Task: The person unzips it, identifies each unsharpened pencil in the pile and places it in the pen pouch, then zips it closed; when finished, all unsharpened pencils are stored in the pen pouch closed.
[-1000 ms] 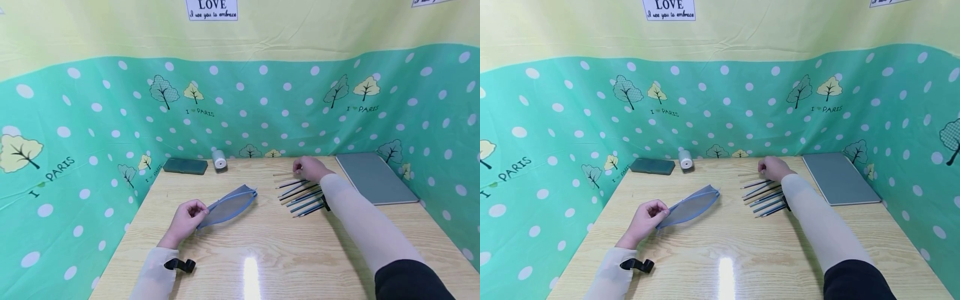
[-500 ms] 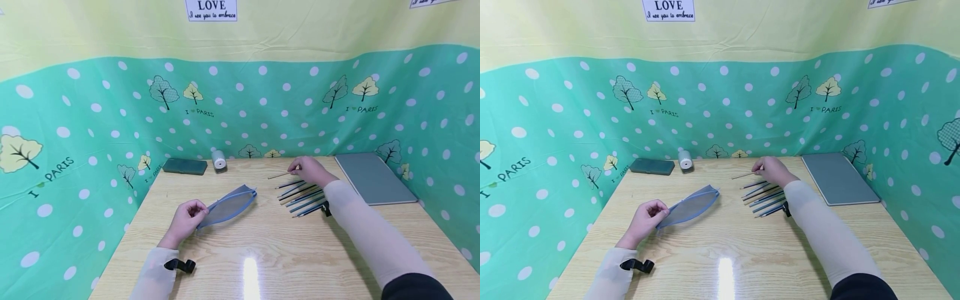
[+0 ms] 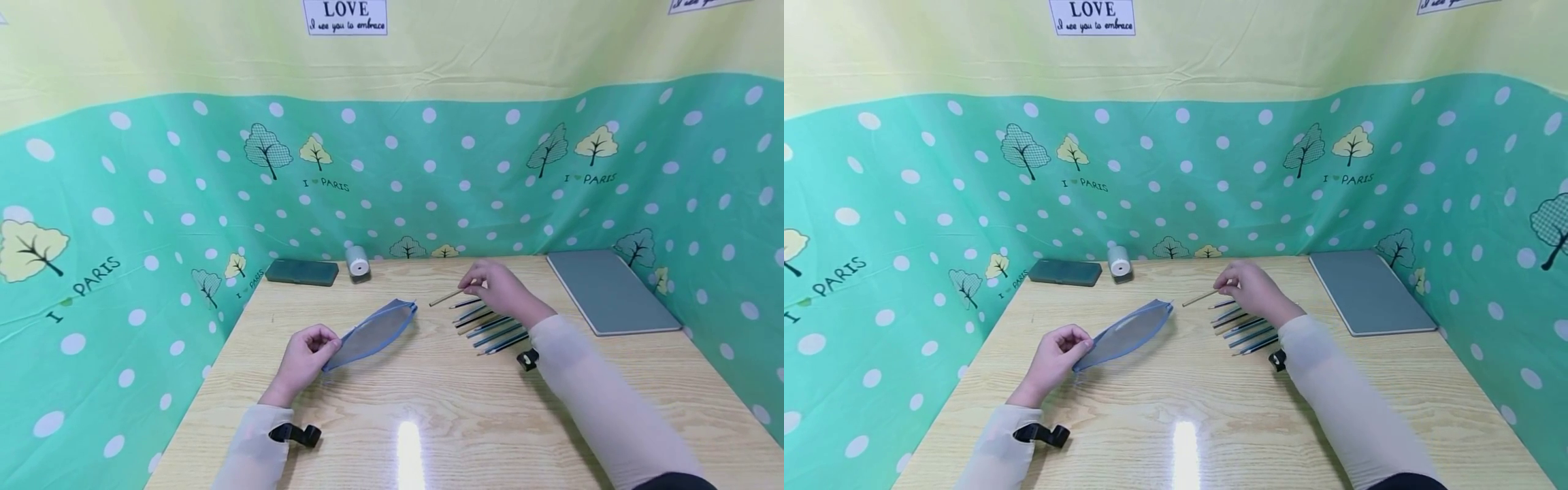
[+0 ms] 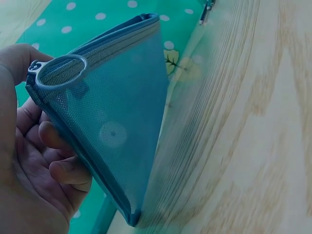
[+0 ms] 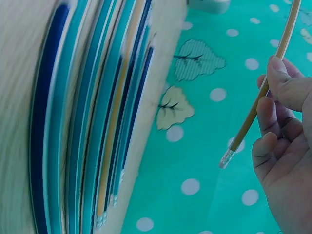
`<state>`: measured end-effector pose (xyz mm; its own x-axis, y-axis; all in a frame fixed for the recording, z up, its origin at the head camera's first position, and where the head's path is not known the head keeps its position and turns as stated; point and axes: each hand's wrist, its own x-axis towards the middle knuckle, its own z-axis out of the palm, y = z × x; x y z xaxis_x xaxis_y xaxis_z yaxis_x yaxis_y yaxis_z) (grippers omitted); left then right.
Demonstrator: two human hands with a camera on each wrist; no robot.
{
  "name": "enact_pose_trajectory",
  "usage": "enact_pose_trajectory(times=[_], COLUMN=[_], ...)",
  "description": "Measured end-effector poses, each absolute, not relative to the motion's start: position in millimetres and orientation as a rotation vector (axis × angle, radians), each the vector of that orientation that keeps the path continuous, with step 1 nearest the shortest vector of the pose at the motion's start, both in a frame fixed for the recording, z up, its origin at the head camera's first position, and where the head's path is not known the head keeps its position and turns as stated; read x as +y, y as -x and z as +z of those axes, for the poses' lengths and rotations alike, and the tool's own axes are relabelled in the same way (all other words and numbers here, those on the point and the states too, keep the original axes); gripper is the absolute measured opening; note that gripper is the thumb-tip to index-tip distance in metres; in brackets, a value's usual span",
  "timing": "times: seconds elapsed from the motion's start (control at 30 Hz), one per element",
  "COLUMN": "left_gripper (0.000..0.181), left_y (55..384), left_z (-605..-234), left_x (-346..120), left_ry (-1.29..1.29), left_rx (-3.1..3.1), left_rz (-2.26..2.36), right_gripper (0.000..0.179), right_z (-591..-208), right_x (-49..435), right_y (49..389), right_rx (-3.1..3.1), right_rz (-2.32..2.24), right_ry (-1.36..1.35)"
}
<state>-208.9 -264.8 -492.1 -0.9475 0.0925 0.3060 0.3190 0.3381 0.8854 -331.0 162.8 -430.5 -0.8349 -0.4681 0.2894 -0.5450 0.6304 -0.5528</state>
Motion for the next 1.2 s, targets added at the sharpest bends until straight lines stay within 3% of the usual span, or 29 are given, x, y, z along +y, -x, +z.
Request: enact_pose_trajectory(times=[1.2], left_gripper=[0.007], left_y=[207], left_z=[-491], left_x=[-252], left_ry=[0.362], left_rx=[-2.446], left_rz=[-1.731], right_gripper=[0.022], right_z=[-413], right_x=[115], right_y=[271], right_rx=[-2.418], right_rz=[1.145], right_ry=[-1.135])
